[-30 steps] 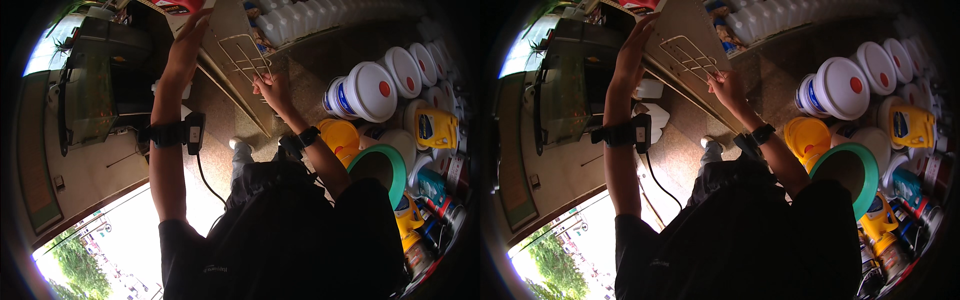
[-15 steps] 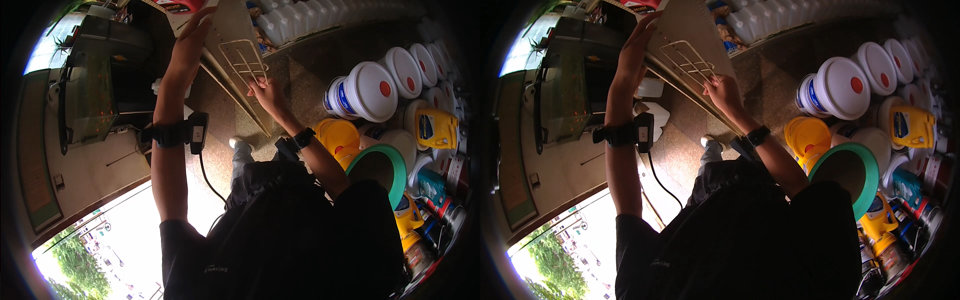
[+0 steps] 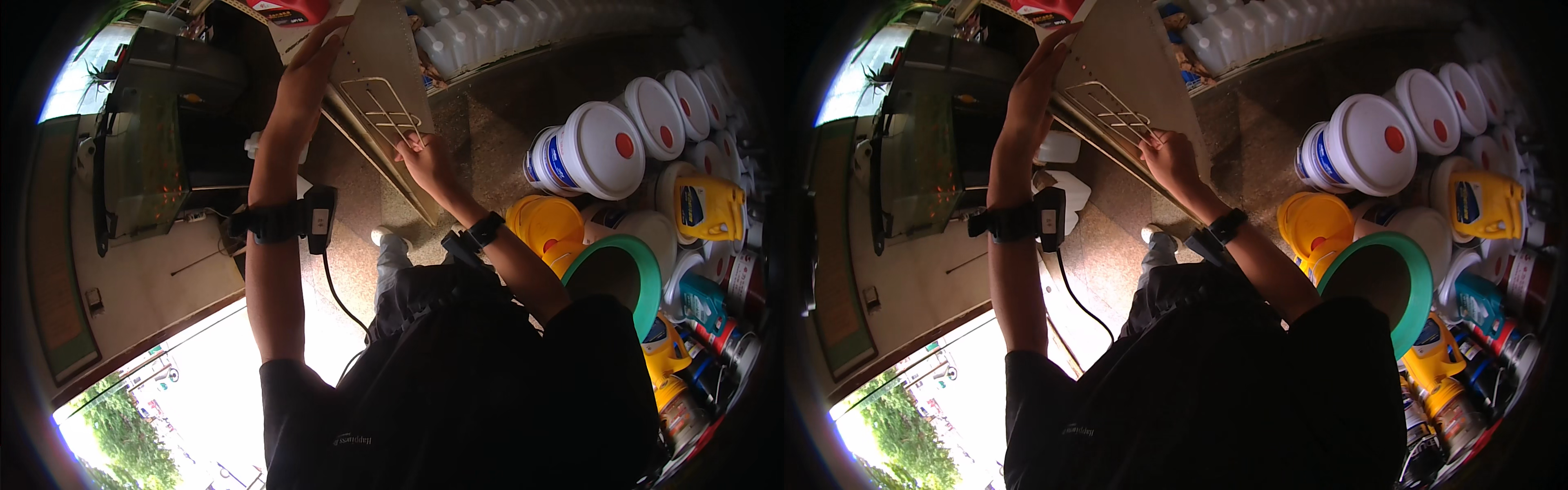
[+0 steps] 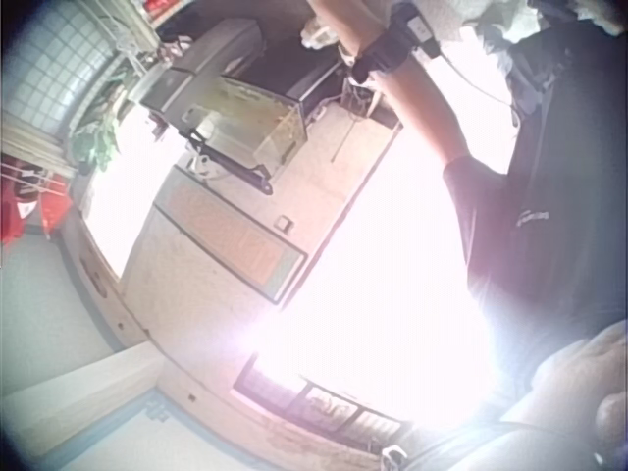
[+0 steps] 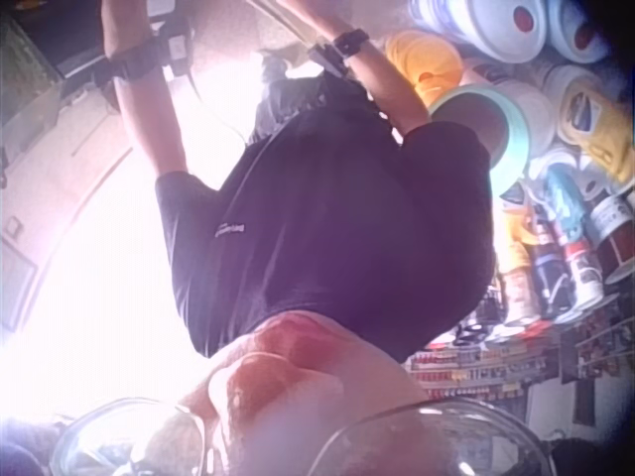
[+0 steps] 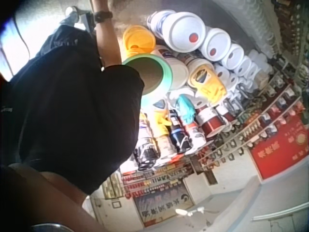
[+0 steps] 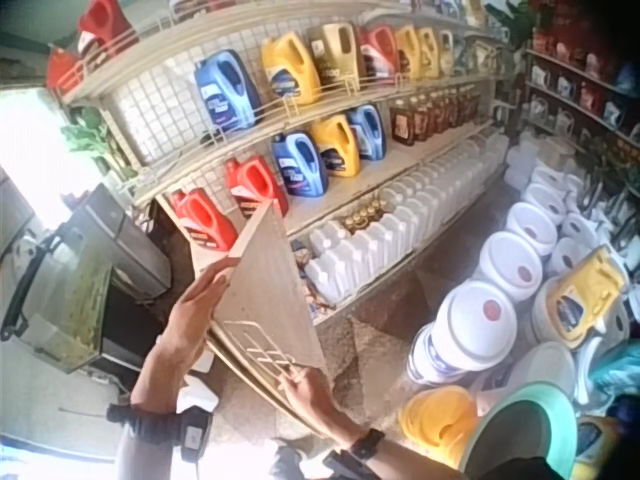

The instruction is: The person wipes a shelf board with a cloth and then attaches a wire divider to the board.

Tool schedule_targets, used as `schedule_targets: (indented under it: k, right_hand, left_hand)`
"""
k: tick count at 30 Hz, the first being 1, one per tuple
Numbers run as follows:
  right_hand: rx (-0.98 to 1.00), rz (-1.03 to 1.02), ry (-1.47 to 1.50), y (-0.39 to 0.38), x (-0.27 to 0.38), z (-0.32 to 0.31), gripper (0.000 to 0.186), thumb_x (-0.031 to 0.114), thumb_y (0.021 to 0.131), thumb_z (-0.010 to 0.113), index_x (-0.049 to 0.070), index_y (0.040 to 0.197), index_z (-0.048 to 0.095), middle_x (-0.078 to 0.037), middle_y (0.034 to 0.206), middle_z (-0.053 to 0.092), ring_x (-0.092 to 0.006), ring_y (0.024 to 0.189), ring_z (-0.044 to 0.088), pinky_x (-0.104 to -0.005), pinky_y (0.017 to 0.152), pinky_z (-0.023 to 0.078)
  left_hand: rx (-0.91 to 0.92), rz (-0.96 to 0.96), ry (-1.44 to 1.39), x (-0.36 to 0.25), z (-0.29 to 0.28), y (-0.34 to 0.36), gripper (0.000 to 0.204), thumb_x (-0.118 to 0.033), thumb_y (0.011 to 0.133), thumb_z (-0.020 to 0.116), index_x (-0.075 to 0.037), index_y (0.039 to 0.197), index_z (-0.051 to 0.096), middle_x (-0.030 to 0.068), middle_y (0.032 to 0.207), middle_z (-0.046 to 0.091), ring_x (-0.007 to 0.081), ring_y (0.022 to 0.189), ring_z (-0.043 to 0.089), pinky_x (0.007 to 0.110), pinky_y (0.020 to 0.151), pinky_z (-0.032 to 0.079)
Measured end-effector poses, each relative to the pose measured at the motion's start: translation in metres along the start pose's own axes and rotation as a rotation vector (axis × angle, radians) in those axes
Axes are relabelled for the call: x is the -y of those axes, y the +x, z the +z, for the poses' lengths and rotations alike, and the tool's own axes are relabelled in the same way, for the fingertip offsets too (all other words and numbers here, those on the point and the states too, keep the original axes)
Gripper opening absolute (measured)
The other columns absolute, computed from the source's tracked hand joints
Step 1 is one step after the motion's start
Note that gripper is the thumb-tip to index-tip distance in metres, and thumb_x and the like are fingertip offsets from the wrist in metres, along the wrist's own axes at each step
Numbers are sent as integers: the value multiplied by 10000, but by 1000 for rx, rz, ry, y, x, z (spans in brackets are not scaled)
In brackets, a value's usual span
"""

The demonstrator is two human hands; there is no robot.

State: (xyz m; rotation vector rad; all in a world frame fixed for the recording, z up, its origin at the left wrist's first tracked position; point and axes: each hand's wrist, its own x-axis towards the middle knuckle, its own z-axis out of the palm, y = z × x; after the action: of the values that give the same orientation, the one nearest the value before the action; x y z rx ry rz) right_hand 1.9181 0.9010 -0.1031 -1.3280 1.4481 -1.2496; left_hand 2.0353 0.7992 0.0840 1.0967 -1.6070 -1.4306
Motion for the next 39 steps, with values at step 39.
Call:
schedule_targets:
  k: [39]
  right_hand:
    - [59, -52, 403, -18, -23, 2, 159, 146, 885, 598, -9, 918, 606, -77, 782, 660, -119, 722, 634, -248, 642, 485]
  left_hand:
    - [108, 35, -46, -3, 17, -9, 355, -164, 981, 402, -96, 1311, 514, 64, 1226, 564, 149, 1080, 552, 274, 929, 433]
